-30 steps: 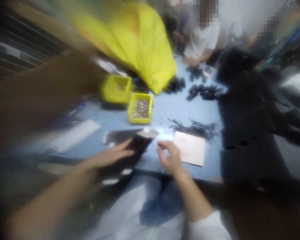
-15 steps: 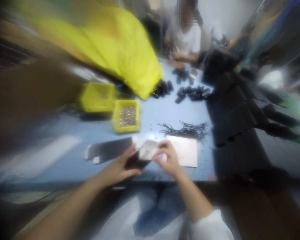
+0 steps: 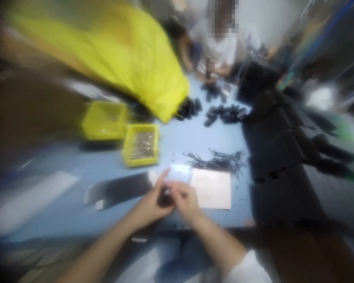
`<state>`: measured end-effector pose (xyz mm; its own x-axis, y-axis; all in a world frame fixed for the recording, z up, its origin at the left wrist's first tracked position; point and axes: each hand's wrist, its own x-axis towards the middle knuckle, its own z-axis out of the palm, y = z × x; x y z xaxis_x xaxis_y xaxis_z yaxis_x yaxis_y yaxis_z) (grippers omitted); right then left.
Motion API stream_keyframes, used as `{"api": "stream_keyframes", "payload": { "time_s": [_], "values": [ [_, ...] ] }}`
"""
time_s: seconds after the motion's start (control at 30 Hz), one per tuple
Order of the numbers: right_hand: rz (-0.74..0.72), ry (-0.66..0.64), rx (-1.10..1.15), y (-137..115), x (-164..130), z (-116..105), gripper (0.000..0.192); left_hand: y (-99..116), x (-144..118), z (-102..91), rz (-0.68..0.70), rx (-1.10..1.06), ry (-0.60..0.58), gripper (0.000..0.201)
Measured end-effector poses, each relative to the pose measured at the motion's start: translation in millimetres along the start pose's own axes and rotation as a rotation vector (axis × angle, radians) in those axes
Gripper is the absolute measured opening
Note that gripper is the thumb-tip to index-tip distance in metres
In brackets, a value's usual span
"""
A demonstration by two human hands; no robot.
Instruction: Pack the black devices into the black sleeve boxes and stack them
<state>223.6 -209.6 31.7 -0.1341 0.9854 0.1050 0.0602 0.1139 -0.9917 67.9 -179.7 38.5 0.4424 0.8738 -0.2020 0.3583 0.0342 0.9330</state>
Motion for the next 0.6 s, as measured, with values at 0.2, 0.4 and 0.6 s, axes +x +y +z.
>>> {"api": "stream_keyframes", "payload": {
  "time_s": [0.2,0.4,0.6],
  "values": [
    [-0.121,-0.315,-0.532,39.0,131.6,-55.7,0.049,-52.1,19.7,-12.1,-0.134,0.11,0.103,0.079],
    [0.154,0.019,-1.239,63.7,313.3,-146.5,0.067,-62.3,29.4,-46.1,0.039,0.551,0.406,0.056],
    [0.112,-0.093,-1.264,83.0,280.6,-133.0,0.037,-54.3,93.7,-117.8,-0.128,0.836,0.479,0.04]
  ]
}}
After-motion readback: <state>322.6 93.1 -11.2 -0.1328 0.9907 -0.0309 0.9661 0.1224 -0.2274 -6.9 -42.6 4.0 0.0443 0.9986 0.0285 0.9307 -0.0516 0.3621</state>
